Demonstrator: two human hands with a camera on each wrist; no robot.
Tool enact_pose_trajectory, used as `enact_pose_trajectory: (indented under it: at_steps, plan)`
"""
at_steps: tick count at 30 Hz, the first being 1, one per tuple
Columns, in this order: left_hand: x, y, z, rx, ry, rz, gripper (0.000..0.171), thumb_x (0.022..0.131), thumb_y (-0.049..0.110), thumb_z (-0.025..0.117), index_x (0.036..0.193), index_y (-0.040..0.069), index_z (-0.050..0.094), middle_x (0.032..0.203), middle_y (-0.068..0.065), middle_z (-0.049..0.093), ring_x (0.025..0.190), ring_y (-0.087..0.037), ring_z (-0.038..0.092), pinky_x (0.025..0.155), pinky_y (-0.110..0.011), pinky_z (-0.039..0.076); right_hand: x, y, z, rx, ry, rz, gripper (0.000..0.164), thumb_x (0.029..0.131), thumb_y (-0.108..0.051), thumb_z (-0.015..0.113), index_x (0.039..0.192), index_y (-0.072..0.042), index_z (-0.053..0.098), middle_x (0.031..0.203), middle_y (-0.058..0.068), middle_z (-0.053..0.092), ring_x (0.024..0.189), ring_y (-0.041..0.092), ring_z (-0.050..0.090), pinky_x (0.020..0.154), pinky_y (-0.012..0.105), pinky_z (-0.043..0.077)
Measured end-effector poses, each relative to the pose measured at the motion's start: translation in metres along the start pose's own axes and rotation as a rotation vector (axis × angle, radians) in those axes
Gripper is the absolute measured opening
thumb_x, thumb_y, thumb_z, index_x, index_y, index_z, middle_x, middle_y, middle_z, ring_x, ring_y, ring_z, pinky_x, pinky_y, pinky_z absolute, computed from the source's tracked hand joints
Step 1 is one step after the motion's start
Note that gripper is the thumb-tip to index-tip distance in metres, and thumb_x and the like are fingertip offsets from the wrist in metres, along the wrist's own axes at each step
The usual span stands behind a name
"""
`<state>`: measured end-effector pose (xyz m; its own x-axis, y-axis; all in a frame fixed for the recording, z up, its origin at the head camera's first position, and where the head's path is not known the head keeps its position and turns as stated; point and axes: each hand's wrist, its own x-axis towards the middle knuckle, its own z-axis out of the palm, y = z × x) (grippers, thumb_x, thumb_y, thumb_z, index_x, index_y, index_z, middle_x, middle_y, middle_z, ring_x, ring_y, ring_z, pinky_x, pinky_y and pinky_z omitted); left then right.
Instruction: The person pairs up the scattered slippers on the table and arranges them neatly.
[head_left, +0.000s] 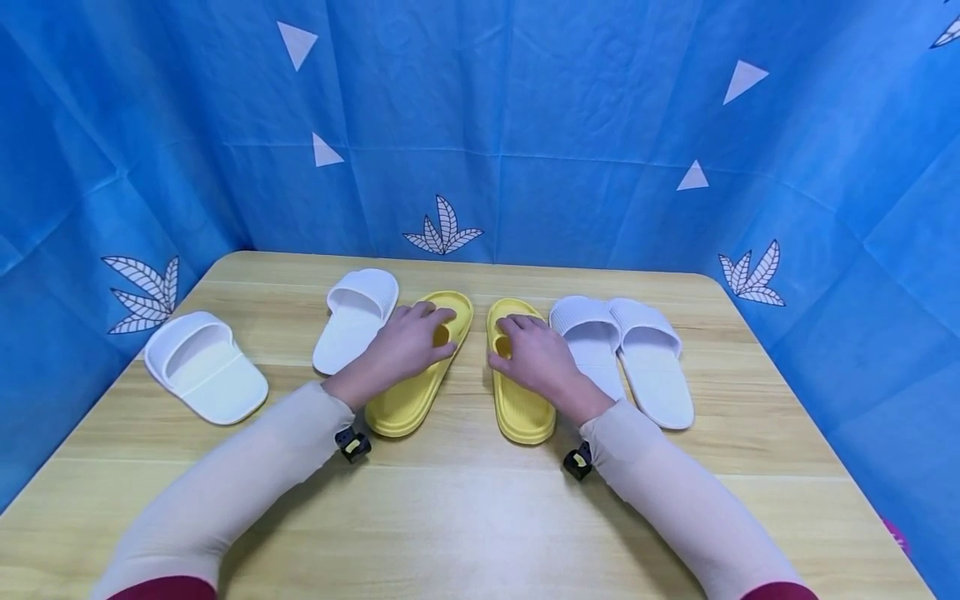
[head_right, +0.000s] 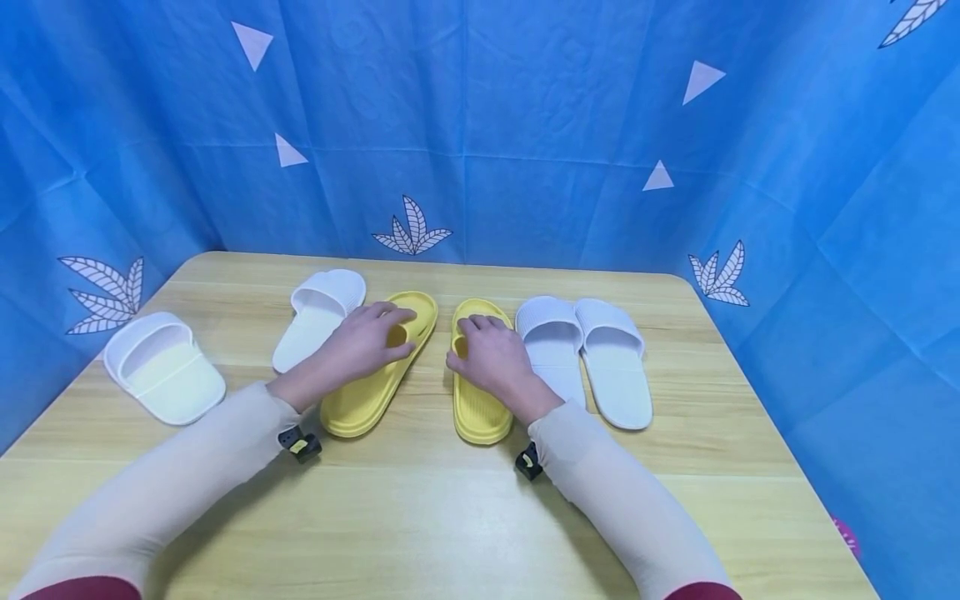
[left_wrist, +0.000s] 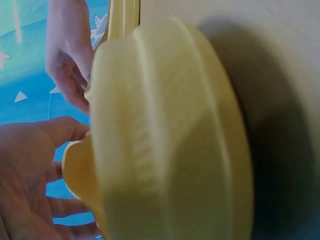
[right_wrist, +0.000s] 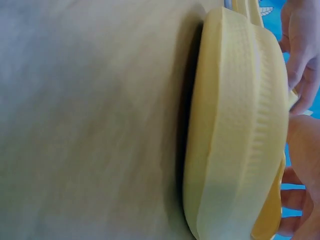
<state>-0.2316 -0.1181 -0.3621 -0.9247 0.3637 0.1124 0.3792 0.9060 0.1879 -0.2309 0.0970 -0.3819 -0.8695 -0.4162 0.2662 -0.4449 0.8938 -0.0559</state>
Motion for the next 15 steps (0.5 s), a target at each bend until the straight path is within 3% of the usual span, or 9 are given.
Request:
enact_pose_trajectory:
  at_steps: [5,15]
  plan:
    - [0.007,0.005,0.003,0.035,-0.006,0.007,0.054,0.083,0.047,0.054,0.129,0.020,0.046,0.128,-0.014,0.044,0.112,-0.038,0.041,0.096,-0.049,0.030,0.002,0.000,0.001,-0.013,0.012,-0.016,0.050,0.080,-0.047,0.050,0.117,-0.014,0.054,0.119,0.006,0.054,0.108,0.026,0.050,0.086,0.040,0.044]
    - [0.020,0.012,0.009,0.019,-0.033,-0.037,0.055,0.083,0.049,0.052,0.131,0.023,0.044,0.129,-0.012,0.043,0.110,-0.039,0.042,0.085,-0.052,0.040,0.008,0.001,0.002,-0.063,0.002,-0.027,0.051,0.081,-0.048,0.049,0.117,-0.012,0.053,0.120,0.007,0.052,0.108,0.028,0.049,0.088,0.039,0.042]
